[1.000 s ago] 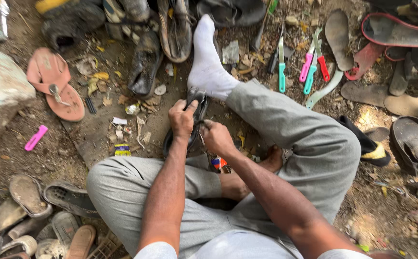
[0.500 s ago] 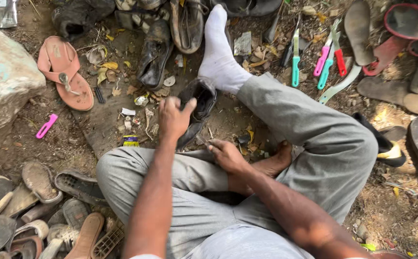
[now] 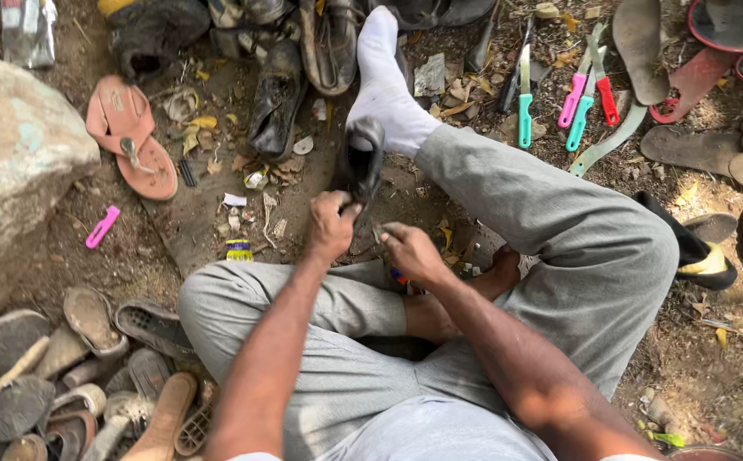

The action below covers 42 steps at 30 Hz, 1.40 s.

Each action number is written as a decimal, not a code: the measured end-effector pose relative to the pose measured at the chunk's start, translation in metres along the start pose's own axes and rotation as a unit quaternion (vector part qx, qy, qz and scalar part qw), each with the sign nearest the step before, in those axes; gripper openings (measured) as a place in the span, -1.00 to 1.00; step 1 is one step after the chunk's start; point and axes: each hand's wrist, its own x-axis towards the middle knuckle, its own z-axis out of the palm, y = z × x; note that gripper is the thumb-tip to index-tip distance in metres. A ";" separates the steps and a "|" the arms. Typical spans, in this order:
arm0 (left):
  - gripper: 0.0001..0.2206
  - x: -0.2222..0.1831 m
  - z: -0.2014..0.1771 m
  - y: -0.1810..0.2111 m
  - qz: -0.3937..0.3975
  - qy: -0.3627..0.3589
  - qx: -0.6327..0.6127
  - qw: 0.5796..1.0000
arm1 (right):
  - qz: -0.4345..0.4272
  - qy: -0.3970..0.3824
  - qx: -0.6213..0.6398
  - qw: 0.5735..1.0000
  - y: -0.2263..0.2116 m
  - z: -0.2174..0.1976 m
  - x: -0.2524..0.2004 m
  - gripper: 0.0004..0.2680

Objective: The person repairs shoes by hand using small knives to trim, scrape, and adjust parts of various footwear while sitting on the ground outdoors.

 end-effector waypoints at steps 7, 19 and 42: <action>-0.84 0.018 0.059 0.004 0.095 0.146 -0.119 0.977 | -0.085 0.112 -0.050 0.989 -0.003 -0.041 0.012 -0.72; -0.83 0.016 0.059 0.000 0.070 0.183 -0.099 0.976 | -0.138 0.091 -0.013 0.986 0.001 -0.023 0.060 -0.78; -0.93 0.019 0.057 -0.005 -0.071 0.091 -0.651 0.750 | -0.058 0.151 -0.084 0.983 0.037 0.079 -0.063 -0.79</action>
